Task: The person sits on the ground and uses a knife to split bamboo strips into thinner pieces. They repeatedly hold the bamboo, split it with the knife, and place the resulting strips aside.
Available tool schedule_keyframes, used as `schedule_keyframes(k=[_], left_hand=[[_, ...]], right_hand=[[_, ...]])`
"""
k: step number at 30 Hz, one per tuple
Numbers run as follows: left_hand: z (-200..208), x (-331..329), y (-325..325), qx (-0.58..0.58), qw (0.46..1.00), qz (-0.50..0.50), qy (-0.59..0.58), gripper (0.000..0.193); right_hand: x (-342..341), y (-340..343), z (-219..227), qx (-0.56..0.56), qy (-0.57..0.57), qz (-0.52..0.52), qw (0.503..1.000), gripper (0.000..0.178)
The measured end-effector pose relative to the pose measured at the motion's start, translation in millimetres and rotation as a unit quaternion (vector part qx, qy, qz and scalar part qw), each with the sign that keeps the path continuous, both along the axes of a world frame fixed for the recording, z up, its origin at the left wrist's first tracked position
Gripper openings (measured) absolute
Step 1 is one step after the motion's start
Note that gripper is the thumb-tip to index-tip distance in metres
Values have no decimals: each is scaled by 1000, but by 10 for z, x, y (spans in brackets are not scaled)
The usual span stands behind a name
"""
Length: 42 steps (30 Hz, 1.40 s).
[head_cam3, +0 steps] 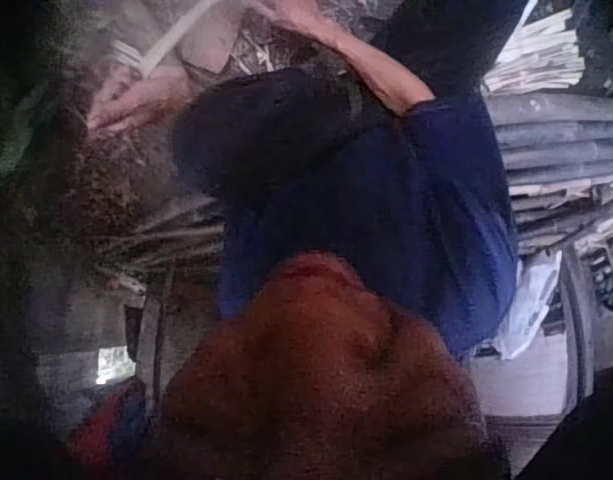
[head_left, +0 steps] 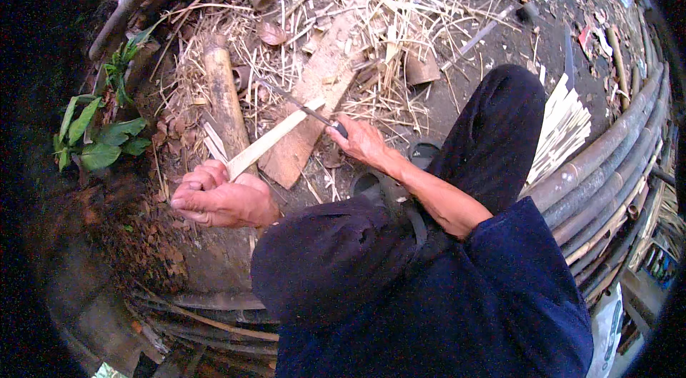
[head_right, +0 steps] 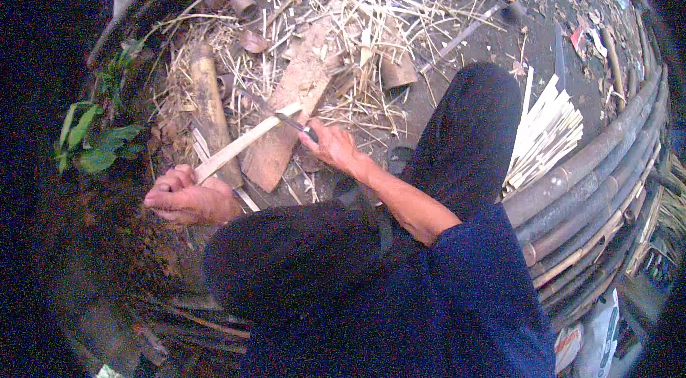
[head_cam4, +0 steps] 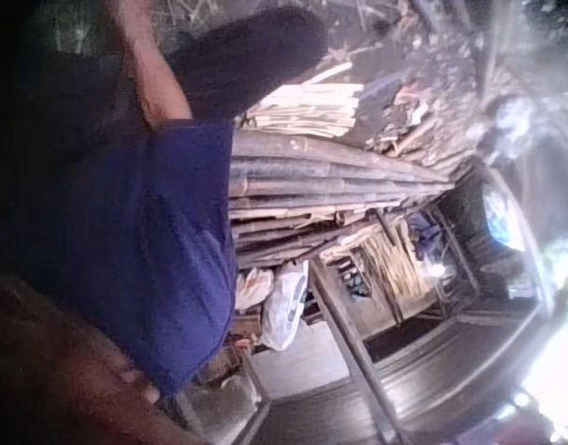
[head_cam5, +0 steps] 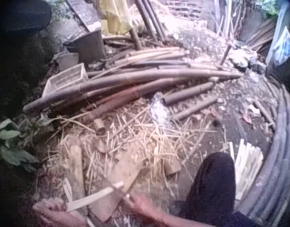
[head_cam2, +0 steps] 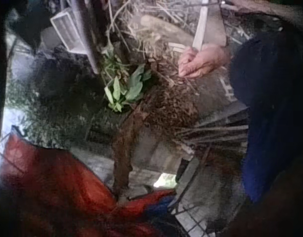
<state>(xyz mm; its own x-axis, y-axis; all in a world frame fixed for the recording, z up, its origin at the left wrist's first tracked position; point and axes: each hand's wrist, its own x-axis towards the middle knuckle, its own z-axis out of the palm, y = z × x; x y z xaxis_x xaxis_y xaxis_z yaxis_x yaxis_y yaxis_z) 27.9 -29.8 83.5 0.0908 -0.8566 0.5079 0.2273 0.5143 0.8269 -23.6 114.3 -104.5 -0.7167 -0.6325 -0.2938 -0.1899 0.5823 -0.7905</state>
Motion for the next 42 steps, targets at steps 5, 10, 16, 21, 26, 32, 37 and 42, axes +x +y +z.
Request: schedule_keyframes(k=[5,10,16,21,26,32,37,42], left_hand=[[-106,156,-43,29,996,61,-58,49],[-37,35,-92,37,999,19,-18,41],[-1035,159,-295,44,976,-73,-198,28],[-1665,220,-408,239,932,-230,-146,21],[-838,606,-494,411,826,-364,-130,15],[-517,1129,-30,353,810,-369,-290,20],[-99,1273,275,384,821,-352,-234,26],[36,1774,642,448,763,-377,-274,30]], right_hand=[[184,-35,238,-78,-58,12,995,46],[-119,176,-399,102,-38,-22,994,49],[-34,62,-216,-41,-64,-31,997,41],[-334,94,291,-81,93,-6,992,49],[-601,-94,514,-9,204,116,972,44],[-210,-503,1135,-14,292,298,909,31],[-677,-729,956,78,356,285,887,37],[-1750,-346,865,43,260,57,963,30]])
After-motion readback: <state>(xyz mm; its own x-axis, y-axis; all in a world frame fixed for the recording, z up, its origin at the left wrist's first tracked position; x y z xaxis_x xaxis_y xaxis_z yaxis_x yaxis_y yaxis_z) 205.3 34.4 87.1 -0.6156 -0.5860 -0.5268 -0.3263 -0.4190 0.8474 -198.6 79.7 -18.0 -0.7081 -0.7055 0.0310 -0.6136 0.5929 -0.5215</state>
